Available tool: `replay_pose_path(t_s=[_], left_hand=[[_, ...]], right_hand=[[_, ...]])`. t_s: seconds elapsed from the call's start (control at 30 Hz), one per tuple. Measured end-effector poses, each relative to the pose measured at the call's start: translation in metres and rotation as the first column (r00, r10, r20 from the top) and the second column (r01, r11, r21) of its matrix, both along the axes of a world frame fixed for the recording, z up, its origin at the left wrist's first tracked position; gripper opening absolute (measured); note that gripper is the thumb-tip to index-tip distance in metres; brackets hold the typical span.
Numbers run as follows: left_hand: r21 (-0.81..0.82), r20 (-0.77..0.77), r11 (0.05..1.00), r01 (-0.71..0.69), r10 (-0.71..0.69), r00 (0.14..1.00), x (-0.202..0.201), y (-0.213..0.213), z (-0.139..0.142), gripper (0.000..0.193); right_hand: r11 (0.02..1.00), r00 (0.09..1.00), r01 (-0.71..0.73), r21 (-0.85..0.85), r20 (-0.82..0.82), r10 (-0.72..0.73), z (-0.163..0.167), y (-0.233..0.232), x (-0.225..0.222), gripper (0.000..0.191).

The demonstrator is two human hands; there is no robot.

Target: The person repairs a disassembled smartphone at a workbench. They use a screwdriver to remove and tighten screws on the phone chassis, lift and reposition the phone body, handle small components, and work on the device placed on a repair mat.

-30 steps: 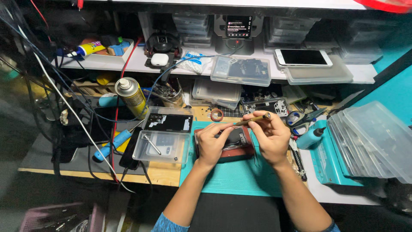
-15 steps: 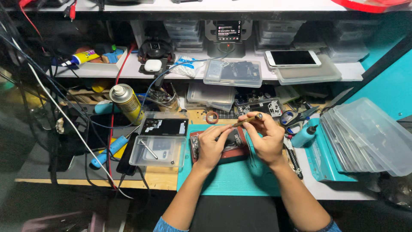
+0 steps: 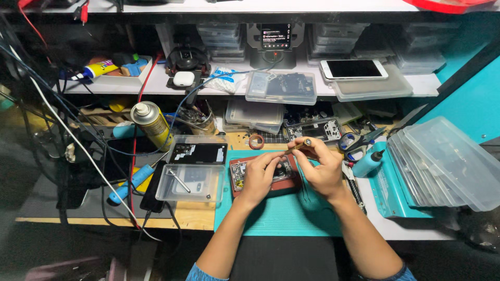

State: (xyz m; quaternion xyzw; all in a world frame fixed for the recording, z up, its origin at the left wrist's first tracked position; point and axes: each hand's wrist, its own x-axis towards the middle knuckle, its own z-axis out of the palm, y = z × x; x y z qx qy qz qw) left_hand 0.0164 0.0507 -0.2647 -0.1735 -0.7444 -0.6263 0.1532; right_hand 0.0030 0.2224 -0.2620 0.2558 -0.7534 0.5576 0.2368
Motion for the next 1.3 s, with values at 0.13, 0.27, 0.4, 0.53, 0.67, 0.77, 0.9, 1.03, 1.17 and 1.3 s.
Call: replay_pose_path(t_s=[0.13, 0.27, 0.4, 0.53, 0.67, 0.77, 0.9, 1.03, 1.17, 1.3], left_hand=[[-0.049, 0.014, 0.998, -0.025, 0.026, 1.000, 0.002, 0.002, 0.001, 0.023], [-0.060, -0.016, 0.997, -0.046, 0.045, 0.999, 0.002, 0.001, -0.002, 0.023], [-0.038, 0.009, 0.993, -0.108, 0.108, 0.994, -0.001, -0.006, -0.008, 0.023], [-0.177, -0.099, 0.969, -0.172, 0.157, 0.983, -0.004, -0.013, -0.013, 0.018], [-0.400, -0.209, 0.900, -0.173, 0.094, 0.973, -0.004, -0.014, -0.018, 0.012], [-0.413, -0.216, 0.895, -0.170, 0.085, 0.973, -0.004, -0.014, -0.021, 0.012], [-0.387, -0.213, 0.904, -0.183, 0.106, 0.971, -0.008, -0.013, -0.024, 0.011], [-0.358, -0.200, 0.914, -0.189, 0.123, 0.972, -0.011, -0.012, -0.027, 0.009], [-0.360, -0.202, 0.905, -0.227, 0.162, 0.966, -0.016, -0.010, -0.029, 0.011], [-0.406, -0.199, 0.885, -0.227, 0.157, 0.967, -0.024, -0.013, -0.027, 0.010]], right_hand=[[1.000, 1.000, -0.007, 0.009, -0.002, 0.007, -0.001, 0.002, -0.001, 0.025], [1.000, 1.000, -0.015, 0.009, 0.014, 0.015, -0.005, 0.003, 0.001, 0.024], [0.999, 0.999, 0.006, 0.037, 0.035, -0.007, -0.009, 0.004, -0.002, 0.030], [0.995, 0.990, 0.055, 0.084, 0.123, -0.065, -0.015, 0.007, -0.008, 0.047], [0.989, 0.991, 0.050, 0.139, 0.118, -0.067, -0.026, 0.005, -0.014, 0.052], [0.985, 0.994, 0.030, 0.170, 0.102, -0.047, -0.033, 0.006, -0.016, 0.051], [0.981, 0.994, 0.028, 0.190, 0.101, -0.047, -0.041, 0.004, -0.021, 0.050], [0.981, 0.997, 0.049, 0.188, 0.048, -0.059, -0.044, 0.002, -0.025, 0.047], [0.983, 0.995, 0.091, 0.162, 0.023, -0.096, -0.045, -0.006, -0.036, 0.043], [0.984, 0.996, 0.078, 0.162, 0.029, -0.084, -0.040, -0.012, -0.047, 0.043]])
